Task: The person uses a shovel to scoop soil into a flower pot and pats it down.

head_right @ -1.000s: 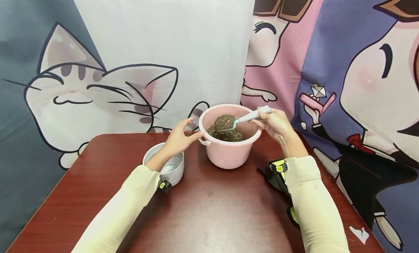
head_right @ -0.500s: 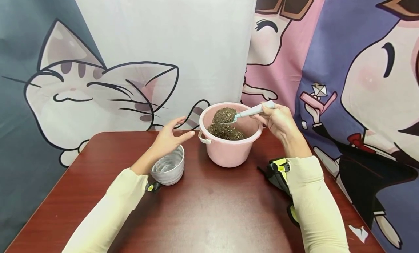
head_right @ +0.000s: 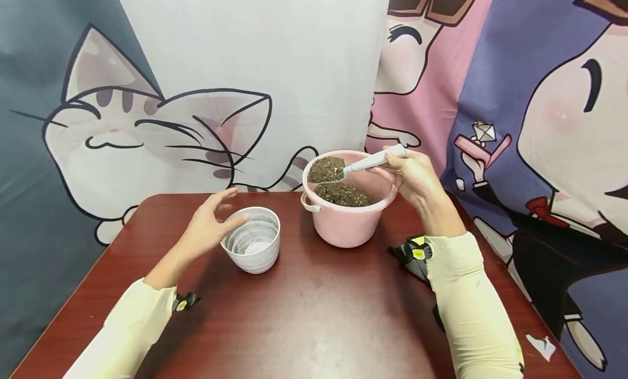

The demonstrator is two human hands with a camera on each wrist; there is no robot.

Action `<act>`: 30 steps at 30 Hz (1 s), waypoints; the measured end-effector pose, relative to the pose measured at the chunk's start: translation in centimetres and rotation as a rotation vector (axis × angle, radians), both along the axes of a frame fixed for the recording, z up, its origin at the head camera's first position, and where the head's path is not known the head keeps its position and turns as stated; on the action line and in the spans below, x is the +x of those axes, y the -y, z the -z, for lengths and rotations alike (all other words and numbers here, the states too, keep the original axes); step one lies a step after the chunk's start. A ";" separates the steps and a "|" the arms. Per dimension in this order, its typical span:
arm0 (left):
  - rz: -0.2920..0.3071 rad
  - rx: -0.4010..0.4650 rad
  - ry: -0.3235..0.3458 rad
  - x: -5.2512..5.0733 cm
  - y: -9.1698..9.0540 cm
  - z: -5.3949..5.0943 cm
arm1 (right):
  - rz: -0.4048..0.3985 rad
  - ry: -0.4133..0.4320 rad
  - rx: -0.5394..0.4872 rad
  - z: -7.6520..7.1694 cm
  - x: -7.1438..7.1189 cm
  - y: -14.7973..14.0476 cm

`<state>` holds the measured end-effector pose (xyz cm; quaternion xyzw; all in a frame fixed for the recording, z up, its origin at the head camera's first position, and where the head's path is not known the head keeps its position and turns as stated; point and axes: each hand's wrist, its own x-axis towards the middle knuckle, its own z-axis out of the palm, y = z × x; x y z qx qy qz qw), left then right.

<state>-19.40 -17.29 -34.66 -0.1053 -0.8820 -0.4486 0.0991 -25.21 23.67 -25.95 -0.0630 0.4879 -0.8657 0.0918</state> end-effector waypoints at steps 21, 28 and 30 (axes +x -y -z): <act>-0.016 -0.040 0.111 1.5 2.7 5.4 | -0.087 0.020 0.034 0.8 1.2 5.7; -0.031 -0.057 0.128 1.8 2.7 5.8 | -0.101 0.007 0.130 1.9 1.6 8.0; -0.034 -0.058 0.130 1.9 2.7 6.0 | -0.115 0.019 0.147 2.3 1.8 8.4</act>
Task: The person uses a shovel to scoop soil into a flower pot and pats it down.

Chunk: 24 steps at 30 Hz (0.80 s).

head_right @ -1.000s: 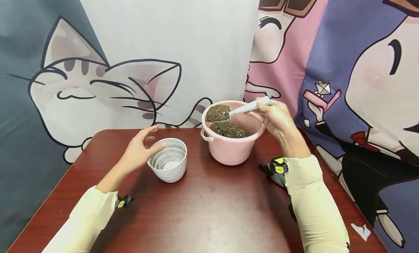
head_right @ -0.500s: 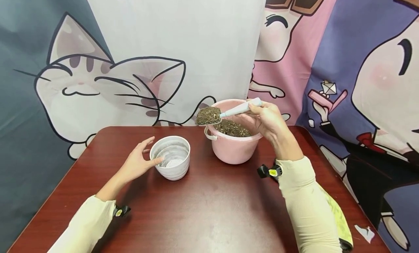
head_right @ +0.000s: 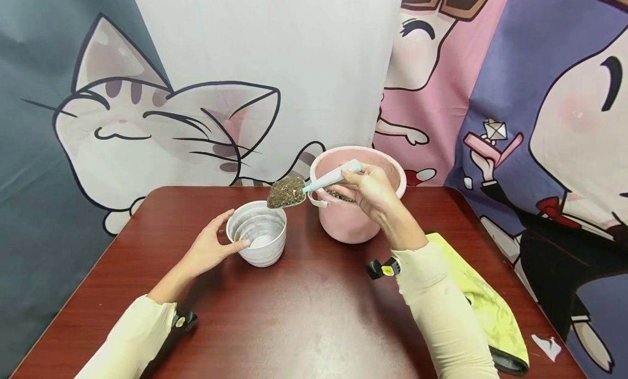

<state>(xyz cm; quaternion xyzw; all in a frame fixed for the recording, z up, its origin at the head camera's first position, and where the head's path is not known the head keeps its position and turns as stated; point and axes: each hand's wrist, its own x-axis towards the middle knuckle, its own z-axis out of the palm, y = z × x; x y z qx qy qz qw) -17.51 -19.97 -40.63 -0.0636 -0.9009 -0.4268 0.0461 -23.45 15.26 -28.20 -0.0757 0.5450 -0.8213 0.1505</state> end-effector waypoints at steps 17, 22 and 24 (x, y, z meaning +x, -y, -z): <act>-0.008 0.001 -0.027 -0.2 0.1 0.7 | 0.007 -0.053 0.032 2.6 0.9 4.3; -0.009 0.014 -0.026 0.0 0.1 0.8 | 0.035 -0.055 0.078 3.0 1.1 5.3; -0.007 0.024 -0.026 0.0 0.1 0.9 | 0.045 -0.056 0.103 3.1 1.2 5.7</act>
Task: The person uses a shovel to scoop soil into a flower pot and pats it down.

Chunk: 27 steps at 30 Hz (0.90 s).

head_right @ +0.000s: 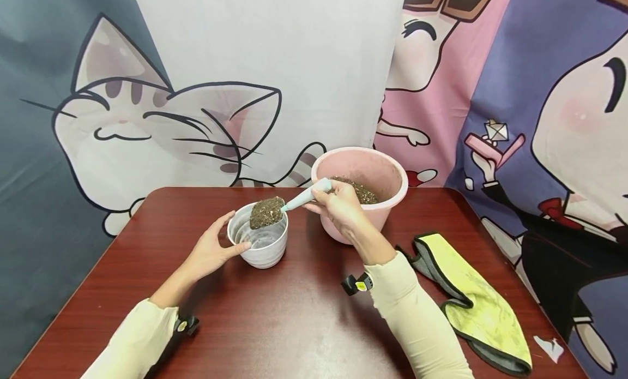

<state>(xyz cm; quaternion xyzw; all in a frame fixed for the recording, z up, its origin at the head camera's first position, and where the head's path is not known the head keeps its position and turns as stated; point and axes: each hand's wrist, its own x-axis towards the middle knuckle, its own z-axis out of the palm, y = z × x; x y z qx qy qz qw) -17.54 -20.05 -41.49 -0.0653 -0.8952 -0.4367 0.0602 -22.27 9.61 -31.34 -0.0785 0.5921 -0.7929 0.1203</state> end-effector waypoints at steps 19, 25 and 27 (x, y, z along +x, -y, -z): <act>0.002 0.006 0.014 0.1 -0.1 0.0 | 0.029 -0.061 0.186 1.2 -0.5 1.5; 0.001 0.013 0.014 0.1 -0.1 0.1 | 0.016 -0.130 0.290 0.5 -0.6 1.6; 0.000 0.013 0.017 0.1 -0.1 0.1 | 0.012 -0.153 0.323 0.2 -0.6 1.6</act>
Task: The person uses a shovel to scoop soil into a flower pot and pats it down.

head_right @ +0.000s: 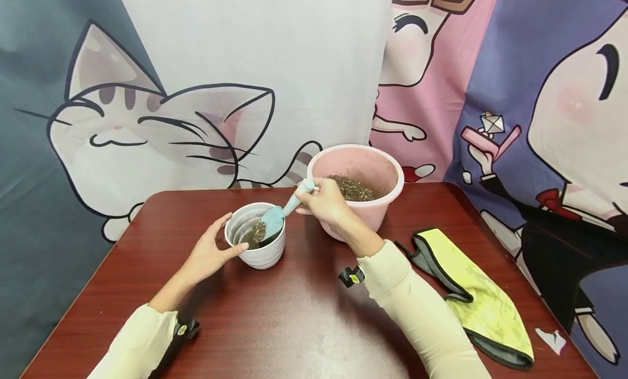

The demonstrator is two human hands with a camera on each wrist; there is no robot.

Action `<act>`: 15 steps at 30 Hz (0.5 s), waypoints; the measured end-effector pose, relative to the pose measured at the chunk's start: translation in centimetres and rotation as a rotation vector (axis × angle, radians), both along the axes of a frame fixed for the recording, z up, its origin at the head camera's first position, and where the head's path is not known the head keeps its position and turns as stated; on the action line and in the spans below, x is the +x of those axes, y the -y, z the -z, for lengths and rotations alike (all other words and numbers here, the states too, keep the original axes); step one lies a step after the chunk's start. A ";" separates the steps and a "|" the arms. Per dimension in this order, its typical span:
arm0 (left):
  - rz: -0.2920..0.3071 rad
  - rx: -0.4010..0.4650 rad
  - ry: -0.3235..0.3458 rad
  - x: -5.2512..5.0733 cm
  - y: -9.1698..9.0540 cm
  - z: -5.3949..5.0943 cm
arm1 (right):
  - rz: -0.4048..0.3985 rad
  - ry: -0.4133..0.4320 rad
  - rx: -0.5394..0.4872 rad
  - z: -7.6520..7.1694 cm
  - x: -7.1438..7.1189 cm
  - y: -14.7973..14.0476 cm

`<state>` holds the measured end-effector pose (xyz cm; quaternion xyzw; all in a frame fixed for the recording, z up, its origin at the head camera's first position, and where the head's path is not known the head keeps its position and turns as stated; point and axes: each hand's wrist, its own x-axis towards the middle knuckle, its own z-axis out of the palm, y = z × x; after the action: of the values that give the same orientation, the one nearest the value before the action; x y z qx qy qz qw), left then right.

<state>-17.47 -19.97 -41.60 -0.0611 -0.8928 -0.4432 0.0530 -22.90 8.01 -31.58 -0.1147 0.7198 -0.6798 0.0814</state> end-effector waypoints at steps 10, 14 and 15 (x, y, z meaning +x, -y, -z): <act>-0.004 -0.011 0.002 0.0 -0.1 0.0 | -0.025 -0.022 0.096 -1.9 -0.2 -0.1; -0.004 -0.019 -0.003 0.0 0.0 0.0 | -0.025 -0.002 0.087 -2.2 -0.3 -0.3; -0.004 -0.020 -0.005 0.0 0.0 0.0 | -0.027 0.003 0.082 -2.2 -0.3 -0.4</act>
<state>-17.47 -19.93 -41.63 -0.0610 -0.8971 -0.4340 0.0553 -23.22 8.38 -29.37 -0.1197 0.7454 -0.6486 0.0962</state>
